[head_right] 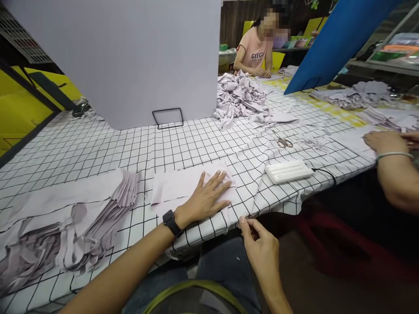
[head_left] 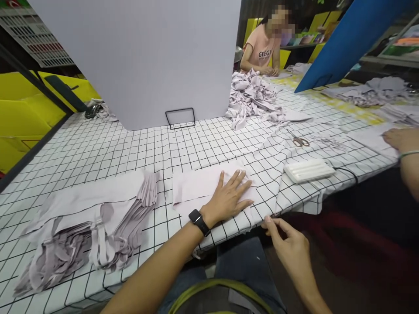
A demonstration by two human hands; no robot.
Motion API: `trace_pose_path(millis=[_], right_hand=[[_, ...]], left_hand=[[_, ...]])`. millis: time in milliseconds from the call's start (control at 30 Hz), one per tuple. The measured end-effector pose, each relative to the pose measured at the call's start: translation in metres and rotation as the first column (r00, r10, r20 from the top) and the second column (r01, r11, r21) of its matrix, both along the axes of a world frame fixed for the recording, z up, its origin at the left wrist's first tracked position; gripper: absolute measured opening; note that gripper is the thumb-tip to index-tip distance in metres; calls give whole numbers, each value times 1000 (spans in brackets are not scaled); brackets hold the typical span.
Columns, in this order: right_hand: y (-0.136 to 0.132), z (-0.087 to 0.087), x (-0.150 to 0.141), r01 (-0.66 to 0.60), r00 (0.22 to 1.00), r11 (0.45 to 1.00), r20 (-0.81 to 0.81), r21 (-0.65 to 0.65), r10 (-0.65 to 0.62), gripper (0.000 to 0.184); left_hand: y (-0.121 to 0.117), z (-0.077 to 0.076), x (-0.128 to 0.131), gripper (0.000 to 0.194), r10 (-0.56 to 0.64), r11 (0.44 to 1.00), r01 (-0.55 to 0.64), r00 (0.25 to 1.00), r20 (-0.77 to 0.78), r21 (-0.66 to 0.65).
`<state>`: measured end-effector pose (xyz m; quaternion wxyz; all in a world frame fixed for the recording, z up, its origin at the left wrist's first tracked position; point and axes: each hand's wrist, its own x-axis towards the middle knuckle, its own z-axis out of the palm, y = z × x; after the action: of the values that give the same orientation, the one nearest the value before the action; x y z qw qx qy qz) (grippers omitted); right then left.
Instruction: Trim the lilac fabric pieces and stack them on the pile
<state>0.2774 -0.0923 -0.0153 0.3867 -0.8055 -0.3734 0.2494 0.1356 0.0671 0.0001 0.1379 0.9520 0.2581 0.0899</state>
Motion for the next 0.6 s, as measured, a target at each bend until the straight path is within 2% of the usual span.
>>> trace_pose_path(millis=[100,233,400,600], right_hand=[[3,-18,-7,-102,981,992,-156,72,112,56],[5,-34,-11,-244,934,960,-232,138,270,59],[-11,-26,-8,-299,910,942,-253,151,329,51],[-55,-14,1,-362,908,930,-203,67,368,42]], left_hand=[[-6,-2,2,76,-5,1000,4,999,-34,-19],[-12,-5,4,81,15,1000,-16,998,-66,-10],[-12,-9,4,82,18,998,-14,997,-77,61],[-12,-8,4,81,40,995,-32,996,-85,93]])
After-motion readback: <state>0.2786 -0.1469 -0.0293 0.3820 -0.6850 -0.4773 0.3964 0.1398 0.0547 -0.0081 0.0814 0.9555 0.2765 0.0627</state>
